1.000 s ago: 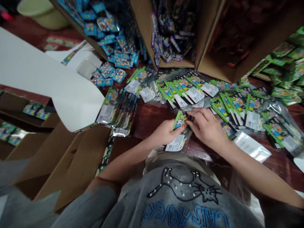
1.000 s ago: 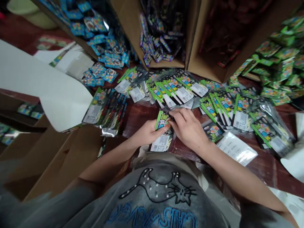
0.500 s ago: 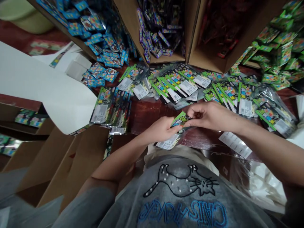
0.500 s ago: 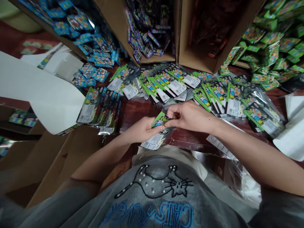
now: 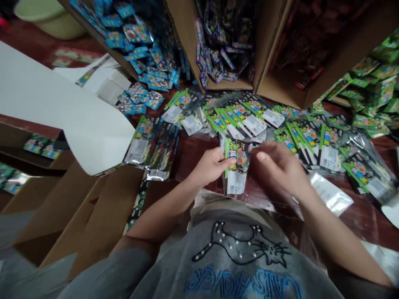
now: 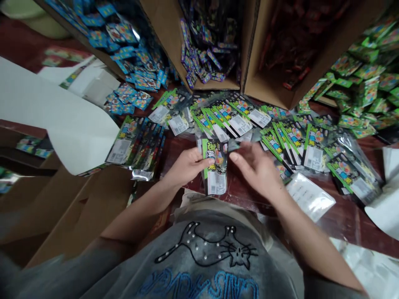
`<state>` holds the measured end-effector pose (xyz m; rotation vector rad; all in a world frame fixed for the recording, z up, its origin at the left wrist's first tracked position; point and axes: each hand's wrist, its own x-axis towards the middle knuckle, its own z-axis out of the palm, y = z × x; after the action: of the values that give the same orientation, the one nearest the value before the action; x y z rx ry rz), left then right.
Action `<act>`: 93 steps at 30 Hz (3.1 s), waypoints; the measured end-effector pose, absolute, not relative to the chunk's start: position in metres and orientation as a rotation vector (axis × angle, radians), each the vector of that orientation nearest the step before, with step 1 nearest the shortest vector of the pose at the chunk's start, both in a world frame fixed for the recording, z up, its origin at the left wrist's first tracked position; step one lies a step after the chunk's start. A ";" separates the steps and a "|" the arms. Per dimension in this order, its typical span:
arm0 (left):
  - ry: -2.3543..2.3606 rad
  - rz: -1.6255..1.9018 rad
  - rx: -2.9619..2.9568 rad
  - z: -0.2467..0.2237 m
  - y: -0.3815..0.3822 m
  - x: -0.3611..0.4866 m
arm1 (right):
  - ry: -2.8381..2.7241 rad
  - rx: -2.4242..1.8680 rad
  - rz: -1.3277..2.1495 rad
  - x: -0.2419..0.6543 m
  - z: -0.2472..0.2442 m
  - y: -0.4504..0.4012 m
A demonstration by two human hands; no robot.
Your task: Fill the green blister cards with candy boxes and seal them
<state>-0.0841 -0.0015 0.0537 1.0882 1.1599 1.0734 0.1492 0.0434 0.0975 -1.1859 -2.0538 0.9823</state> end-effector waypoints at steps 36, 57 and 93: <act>1.455 1.378 0.992 0.011 -0.017 -0.110 | -1.720 -1.018 1.524 0.079 0.016 0.075; 1.402 1.213 0.997 0.027 0.000 -0.136 | -1.879 -1.064 1.441 0.091 0.036 0.068; 1.253 0.894 1.971 0.047 0.014 -0.168 | -2.499 -0.680 1.454 0.067 0.077 0.134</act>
<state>-0.1677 0.0135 0.0473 1.9711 1.2532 0.8943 0.0667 0.1337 0.0773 -0.6804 -2.4985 1.4540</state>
